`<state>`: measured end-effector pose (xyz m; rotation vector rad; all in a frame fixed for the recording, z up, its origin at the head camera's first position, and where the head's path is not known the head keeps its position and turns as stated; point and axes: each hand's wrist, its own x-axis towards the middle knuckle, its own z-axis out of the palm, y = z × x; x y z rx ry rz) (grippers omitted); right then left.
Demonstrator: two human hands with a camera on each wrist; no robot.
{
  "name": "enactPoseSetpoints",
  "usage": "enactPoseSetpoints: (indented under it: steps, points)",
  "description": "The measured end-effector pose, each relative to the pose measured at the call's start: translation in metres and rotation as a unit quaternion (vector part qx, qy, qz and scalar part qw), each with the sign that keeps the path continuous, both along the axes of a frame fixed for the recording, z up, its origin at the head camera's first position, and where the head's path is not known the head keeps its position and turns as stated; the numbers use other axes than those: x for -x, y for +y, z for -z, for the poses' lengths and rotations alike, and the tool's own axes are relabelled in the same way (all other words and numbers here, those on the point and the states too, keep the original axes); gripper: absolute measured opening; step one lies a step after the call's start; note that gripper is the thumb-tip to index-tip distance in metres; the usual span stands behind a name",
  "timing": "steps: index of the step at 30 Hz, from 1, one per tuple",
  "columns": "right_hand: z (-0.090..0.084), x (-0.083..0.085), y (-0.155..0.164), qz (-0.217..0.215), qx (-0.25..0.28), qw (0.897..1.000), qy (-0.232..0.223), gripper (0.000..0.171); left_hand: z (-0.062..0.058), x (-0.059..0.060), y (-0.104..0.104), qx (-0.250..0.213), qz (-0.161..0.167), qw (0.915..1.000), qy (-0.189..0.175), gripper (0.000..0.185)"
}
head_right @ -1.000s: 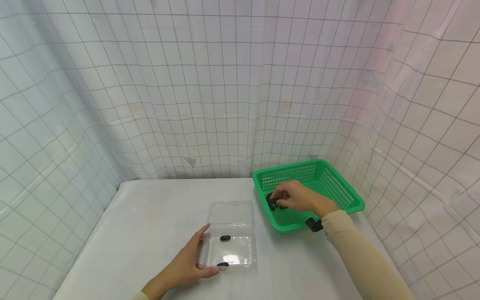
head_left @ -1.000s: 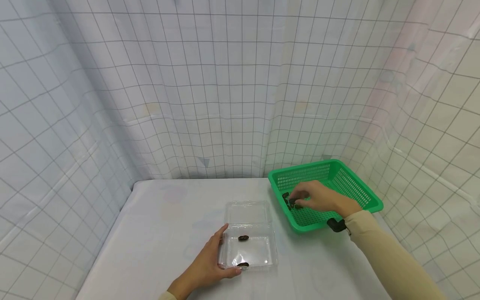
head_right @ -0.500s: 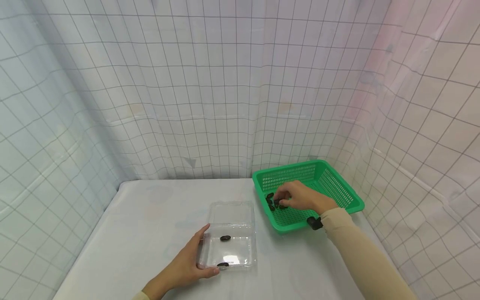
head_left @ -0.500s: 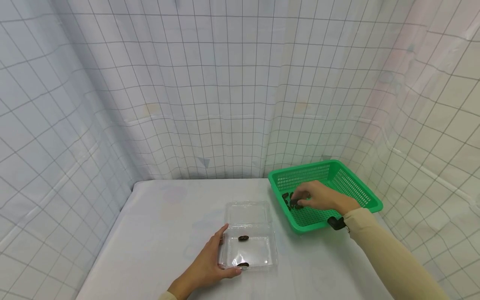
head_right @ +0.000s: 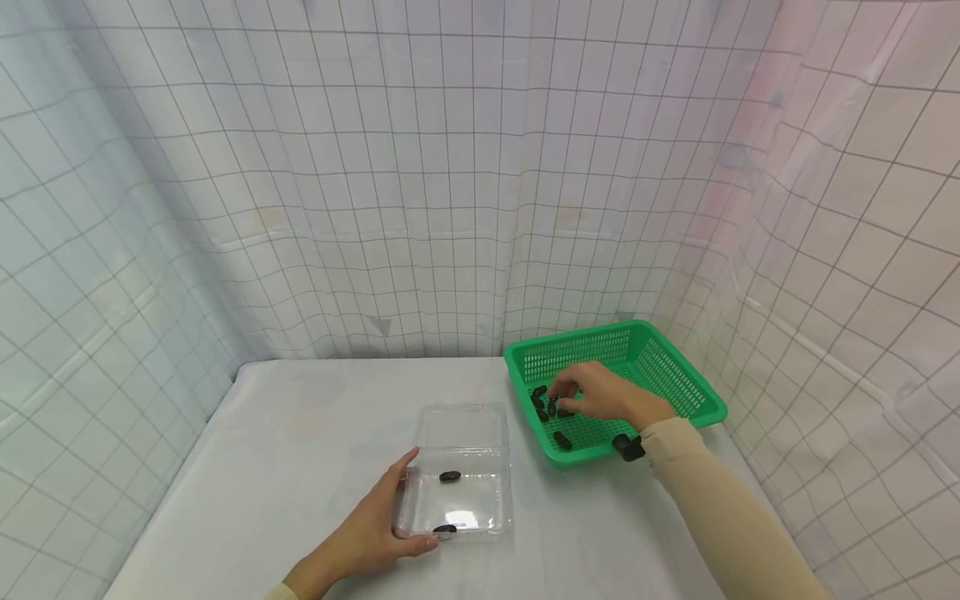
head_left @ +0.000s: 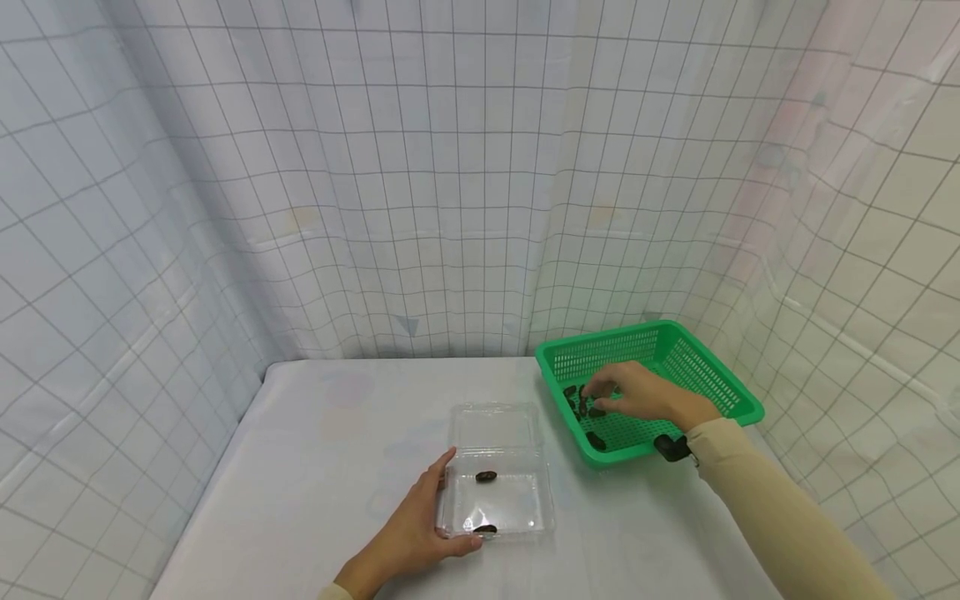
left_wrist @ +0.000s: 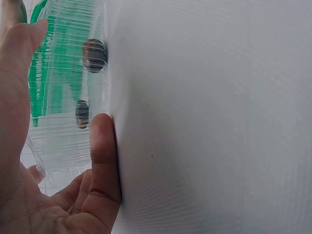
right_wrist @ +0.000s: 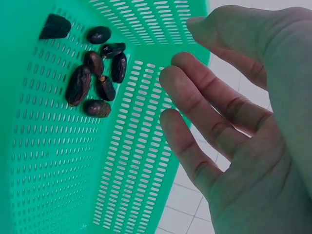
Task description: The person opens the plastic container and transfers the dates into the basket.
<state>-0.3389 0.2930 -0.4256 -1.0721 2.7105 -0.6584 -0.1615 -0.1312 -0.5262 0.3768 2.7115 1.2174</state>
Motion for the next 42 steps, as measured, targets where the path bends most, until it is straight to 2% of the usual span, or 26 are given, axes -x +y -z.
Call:
enactPoseSetpoints:
  steps: [11,21,29,42]
  points:
    - [-0.010,-0.014,-0.013,-0.022,0.020,0.999,0.030,0.021,-0.002,0.000,0.001,0.000,-0.002,1.0000,-0.003,0.141]
    - [-0.013,-0.029,-0.034,-0.060,0.049,0.996,0.047,0.021,-0.002,0.000,0.001,-0.002,-0.003,1.0000,-0.001,0.141]
    - [-0.011,-0.046,-0.058,-0.087,0.043,0.993,0.068,0.023,-0.003,0.000,0.001,-0.005,-0.001,1.0000,-0.006,0.140]
    - [0.002,-0.069,-0.094,-0.119,0.017,0.992,0.033,0.024,-0.001,0.001,0.001,-0.006,-0.003,1.0000,-0.004,0.141]
